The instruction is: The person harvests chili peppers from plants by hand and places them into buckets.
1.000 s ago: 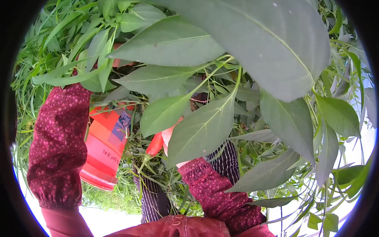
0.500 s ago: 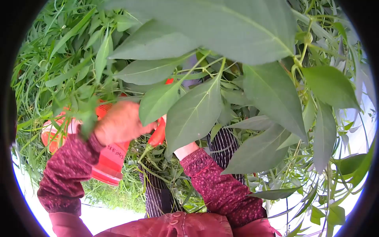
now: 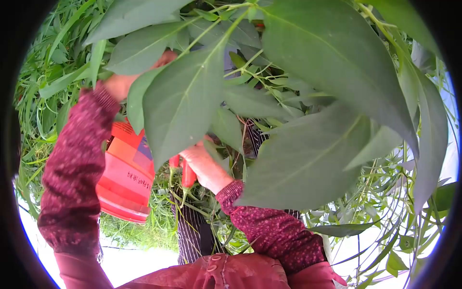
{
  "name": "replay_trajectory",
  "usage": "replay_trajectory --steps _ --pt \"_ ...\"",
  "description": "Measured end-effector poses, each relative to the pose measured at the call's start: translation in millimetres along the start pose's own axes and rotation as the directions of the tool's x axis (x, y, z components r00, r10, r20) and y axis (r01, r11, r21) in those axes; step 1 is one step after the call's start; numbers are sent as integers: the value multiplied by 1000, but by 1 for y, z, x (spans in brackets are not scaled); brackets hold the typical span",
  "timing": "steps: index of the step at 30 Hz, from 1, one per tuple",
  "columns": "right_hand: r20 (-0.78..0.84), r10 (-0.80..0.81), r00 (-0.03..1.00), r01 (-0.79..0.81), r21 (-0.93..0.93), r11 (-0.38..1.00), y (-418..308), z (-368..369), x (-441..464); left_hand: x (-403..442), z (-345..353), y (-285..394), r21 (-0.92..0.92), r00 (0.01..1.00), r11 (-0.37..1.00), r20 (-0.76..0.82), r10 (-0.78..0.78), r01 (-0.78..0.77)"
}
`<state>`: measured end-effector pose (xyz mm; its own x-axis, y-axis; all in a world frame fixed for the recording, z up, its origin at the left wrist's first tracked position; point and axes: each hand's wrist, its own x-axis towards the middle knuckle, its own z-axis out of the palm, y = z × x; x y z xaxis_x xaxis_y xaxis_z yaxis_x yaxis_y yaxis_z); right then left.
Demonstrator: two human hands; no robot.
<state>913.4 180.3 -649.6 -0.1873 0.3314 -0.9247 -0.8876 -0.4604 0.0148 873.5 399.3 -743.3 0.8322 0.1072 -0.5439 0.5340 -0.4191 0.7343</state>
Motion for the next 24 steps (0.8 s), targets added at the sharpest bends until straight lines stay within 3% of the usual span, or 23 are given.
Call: replay_trajectory --steps 1,2,4,5,7,9,10,11,12,13,14,15,17,18,21,24 --pt "-27 -3 1000 0 -100 995 -8 12 -2 10 6 1 251 974 963 -170 147 -101" --pt "-2 16 1000 -16 -173 985 -6 16 -3 25 11 -5 434 986 899 -117 116 -54" --pt "38 93 995 -77 -312 947 -4 33 -15 37 27 -5 707 977 707 168 -129 -28" --pt "172 79 982 -23 -304 952 2 32 -20 34 29 2 808 919 576 309 -245 -118" --pt "164 272 948 -147 -532 834 6 36 -24 12 32 21 842 745 317 535 -398 -435" --pt "183 251 951 -126 -512 850 10 34 -26 -17 31 38 740 615 117 626 -479 -662" --pt "222 228 948 -50 -604 796 6 32 -28 -27 35 45 697 583 61 642 -497 -715" --pt "253 222 942 16 -693 721 2 33 -29 -28 39 37 694 583 54 642 -497 -718" --pt "242 237 941 1 -702 712 2 33 -29 -31 49 18 801 681 326 598 -422 -502" --pt "243 231 942 6 -700 714 3 33 -28 -35 62 -2 782 772 575 513 -374 -241" --pt "226 289 930 -19 -757 653 4 32 -26 -41 83 -21 743 837 664 416 -356 -86" --pt "201 343 918 -41 -810 585 6 29 -25 -44 82 -15 740 839 666 418 -349 -91" --pt "229 255 939 47 -824 565 18 25 -22 -52 79 -1 892 869 371 382 -315 -258" --pt "273 162 948 147 -831 537 22 24 -22 -46 110 -55 765 757 501 588 -285 -406" --pt "261 191 946 131 -849 512 2 31 -25 -38 75 -30 830 903 511 375 -211 -225" --pt "270 173 947 155 -858 489 10 29 -22 -12 59 -44 809 964 585 201 -171 -65"
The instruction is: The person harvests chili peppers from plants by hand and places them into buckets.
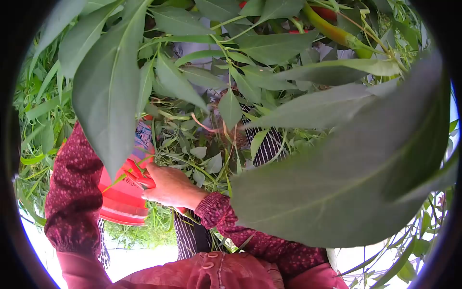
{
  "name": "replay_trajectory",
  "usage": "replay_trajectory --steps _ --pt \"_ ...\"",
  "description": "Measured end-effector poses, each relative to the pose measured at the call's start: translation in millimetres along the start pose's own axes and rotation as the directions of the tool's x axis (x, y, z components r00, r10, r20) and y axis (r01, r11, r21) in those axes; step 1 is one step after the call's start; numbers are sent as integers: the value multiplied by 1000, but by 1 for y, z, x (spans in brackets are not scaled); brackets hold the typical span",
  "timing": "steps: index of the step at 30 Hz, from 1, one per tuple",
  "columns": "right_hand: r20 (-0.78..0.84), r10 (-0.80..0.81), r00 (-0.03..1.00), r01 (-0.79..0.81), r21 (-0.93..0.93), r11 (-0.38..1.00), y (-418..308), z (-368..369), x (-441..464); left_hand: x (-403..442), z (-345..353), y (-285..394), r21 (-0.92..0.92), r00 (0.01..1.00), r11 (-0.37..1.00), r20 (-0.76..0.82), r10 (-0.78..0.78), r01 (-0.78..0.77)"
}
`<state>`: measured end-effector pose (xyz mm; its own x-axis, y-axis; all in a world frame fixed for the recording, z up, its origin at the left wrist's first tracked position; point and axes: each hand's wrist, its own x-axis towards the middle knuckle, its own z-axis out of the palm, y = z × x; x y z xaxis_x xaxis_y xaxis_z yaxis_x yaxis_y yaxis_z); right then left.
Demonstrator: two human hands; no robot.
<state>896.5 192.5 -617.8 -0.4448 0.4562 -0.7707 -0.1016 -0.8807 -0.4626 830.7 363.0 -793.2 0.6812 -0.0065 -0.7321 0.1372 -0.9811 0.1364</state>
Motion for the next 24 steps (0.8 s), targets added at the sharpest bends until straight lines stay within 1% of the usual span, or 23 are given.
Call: replay_trajectory --steps 1,2,3,4,6,7,8,9,10,11,13,14,15,17,18,21,22,23,24 --pt "-1 -3 1000 3 3 1000 -1 0 -1 9 -2 -8 -45 998 997 -32 -57 56" --pt "-28 -42 999 42 26 999 -2 0 -2 16 -3 -16 -86 992 991 -59 -109 104" --pt "-55 -79 995 82 52 995 -3 -1 -3 24 -5 -22 -124 984 981 -69 -161 152" --pt "-51 -83 995 86 54 995 -7 -5 -4 30 -6 -28 -161 974 967 -77 -214 200" --pt "59 32 998 -40 140 989 -19 -14 -7 36 -6 -37 -201 955 941 -63 -291 273" --pt "67 23 997 -32 140 990 -20 -15 -8 39 -6 -41 -213 946 929 -54 -319 301" --pt "72 58 996 -68 149 987 -21 -18 -8 41 -6 -43 -219 941 922 -38 -336 321" --pt "77 94 993 -105 155 982 -23 -19 -7 42 -5 -44 -222 939 917 -19 -344 332" --pt "-35 -55 998 60 147 987 -9 -8 -3 41 -3 -42 -224 938 914 7 -347 339" --pt "-25 -62 998 65 144 987 -5 -3 -2 42 -3 -41 -229 939 912 38 -341 340" --pt "-87 -156 984 159 28 987 -2 -1 -2 40 -1 -36 -236 941 912 102 -321 337" --pt "-51 -97 994 102 104 989 -4 -2 -2 41 -1 -35 -239 941 911 130 -312 335" --pt "-44 -102 994 106 97 990 -6 -1 -2 39 0 -33 -243 940 910 157 -304 335" --pt "-146 -147 978 176 215 961 -9 2 -2 41 1 -31 -253 937 909 196 -288 333" --pt "-144 -153 978 181 210 961 -10 4 -1 43 2 -29 -256 935 907 212 -285 335" --pt "-115 -96 989 104 68 992 -7 3 0 50 3 -20 -271 927 897 235 -291 350" --pt "-127 -114 985 121 51 991 -6 3 1 52 4 -17 -277 926 892 233 -297 356" --pt "-135 -108 985 116 52 992 -5 5 2 54 6 -15 -281 924 888 231 -306 364" --pt "-147 -118 982 136 114 984 -6 5 2 56 8 -14 -284 920 882 225 -320 376"
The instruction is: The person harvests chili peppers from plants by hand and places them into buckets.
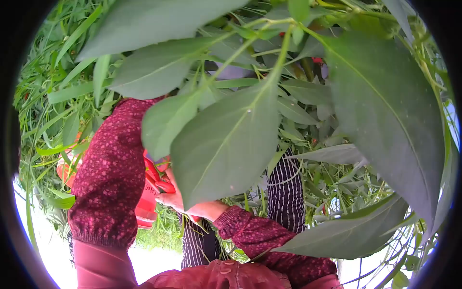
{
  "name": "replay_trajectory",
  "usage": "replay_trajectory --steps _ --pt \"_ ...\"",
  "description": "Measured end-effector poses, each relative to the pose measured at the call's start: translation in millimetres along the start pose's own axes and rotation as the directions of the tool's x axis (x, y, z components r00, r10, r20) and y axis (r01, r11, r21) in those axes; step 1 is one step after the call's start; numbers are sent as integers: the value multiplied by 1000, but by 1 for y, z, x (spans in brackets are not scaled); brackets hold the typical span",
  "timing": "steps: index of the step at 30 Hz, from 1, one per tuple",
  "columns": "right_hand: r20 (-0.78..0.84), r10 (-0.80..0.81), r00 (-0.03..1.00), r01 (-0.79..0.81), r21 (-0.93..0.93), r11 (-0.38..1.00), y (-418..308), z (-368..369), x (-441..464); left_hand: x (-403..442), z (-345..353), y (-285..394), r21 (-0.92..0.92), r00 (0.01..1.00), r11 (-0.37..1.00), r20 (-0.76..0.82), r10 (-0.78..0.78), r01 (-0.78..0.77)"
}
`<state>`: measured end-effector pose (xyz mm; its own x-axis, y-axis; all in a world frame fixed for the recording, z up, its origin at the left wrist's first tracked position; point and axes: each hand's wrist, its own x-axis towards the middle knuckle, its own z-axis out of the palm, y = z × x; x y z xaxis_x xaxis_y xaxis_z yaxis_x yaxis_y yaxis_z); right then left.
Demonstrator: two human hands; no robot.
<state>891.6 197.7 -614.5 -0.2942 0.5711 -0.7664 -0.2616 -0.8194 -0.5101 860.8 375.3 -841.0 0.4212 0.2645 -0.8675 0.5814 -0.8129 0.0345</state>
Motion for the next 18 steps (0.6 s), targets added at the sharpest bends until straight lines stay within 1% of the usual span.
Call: replay_trajectory --steps 1,2,3,5,6,9,10,11,13,14,15,17,18 --pt "-15 -7 1000 8 65 998 -1 -1 -2 1 1 -1 -6 1000 1000 -9 -5 5" --pt "94 129 987 -140 113 984 -10 -7 -4 2 3 -2 -17 1000 1000 -15 -12 12" --pt "86 135 987 -144 118 982 -5 -6 -4 2 4 -3 -20 1000 1000 -19 -15 15" --pt "76 -9 997 22 -159 987 2 -4 1 2 7 -6 -23 999 999 -27 -26 25" --pt "26 -136 990 138 -183 973 2 -4 -2 2 8 -7 -27 999 999 -35 -32 31" --pt "34 -105 994 110 -202 973 9 -2 2 3 14 -17 -32 998 999 -55 -43 41" --pt "105 6 994 1 -65 998 -2 -9 3 3 15 -22 -31 997 998 -64 -48 46" --pt "95 13 995 -7 -63 998 -6 -12 2 2 17 -28 -40 996 998 -72 -56 54" --pt "29 -29 999 28 18 999 -7 -12 1 0 19 -41 -71 994 996 -87 -68 62" --pt "-9 -58 998 58 13 998 -6 -10 2 0 19 -46 -96 993 994 -94 -70 61" --pt "-13 -51 999 51 15 999 -8 -12 1 -1 19 -50 -125 992 990 -100 -75 62" --pt "86 110 990 -113 33 993 -17 -20 2 -1 14 -58 -224 990 973 -120 -75 47" --pt "84 105 991 -109 38 993 -14 -20 2 -3 9 -62 -298 989 954 -135 -68 25"
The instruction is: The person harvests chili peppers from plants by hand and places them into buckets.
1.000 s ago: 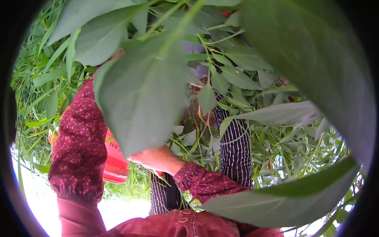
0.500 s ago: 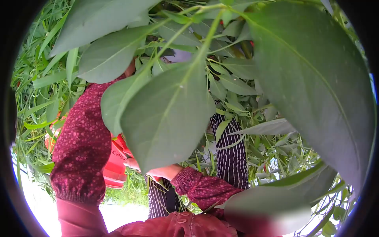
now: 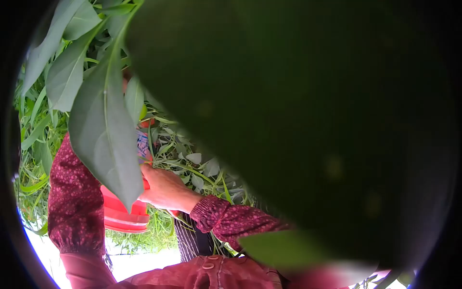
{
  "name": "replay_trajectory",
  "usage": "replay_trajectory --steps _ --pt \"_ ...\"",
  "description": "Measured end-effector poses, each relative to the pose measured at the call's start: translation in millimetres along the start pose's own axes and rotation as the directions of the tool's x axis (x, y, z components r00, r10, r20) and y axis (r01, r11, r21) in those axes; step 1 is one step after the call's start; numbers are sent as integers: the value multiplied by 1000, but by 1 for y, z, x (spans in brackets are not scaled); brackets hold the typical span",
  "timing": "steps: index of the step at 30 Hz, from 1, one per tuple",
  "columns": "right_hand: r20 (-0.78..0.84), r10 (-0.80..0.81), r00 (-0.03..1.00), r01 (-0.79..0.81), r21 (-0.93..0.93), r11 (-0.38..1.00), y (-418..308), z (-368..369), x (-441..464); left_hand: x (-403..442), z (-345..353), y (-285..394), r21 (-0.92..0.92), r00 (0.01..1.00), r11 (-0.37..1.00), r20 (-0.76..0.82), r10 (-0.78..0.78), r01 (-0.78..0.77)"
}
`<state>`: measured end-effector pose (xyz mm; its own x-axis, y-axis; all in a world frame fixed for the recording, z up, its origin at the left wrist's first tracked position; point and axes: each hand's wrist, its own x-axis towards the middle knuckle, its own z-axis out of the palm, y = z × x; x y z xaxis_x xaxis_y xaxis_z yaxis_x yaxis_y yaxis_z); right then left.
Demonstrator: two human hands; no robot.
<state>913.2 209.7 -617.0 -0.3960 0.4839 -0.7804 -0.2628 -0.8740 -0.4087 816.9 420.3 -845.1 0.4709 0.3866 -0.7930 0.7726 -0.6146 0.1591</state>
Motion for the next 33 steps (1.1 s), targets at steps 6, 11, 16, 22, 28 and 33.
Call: replay_trajectory --steps 6,11,16,22,28,33 --pt "-19 93 995 -76 434 898 -3 -3 2 -45 -32 19 -674 996 736 8 91 -62" --pt "-105 126 986 8 798 603 2 -11 4 -151 -77 70 -866 996 494 -55 63 -79" --pt "-216 190 958 168 956 240 16 -6 8 -251 -55 86 -911 994 405 -102 -43 -76" --pt "-160 130 979 118 953 280 35 -2 12 -282 -37 109 -598 985 794 -173 8 -112" --pt "-253 300 920 110 900 422 54 -8 16 -276 -19 101 -966 983 225 90 -161 125" --pt "-457 305 835 256 815 520 32 -12 16 -203 52 110 -972 812 -217 202 -548 95"
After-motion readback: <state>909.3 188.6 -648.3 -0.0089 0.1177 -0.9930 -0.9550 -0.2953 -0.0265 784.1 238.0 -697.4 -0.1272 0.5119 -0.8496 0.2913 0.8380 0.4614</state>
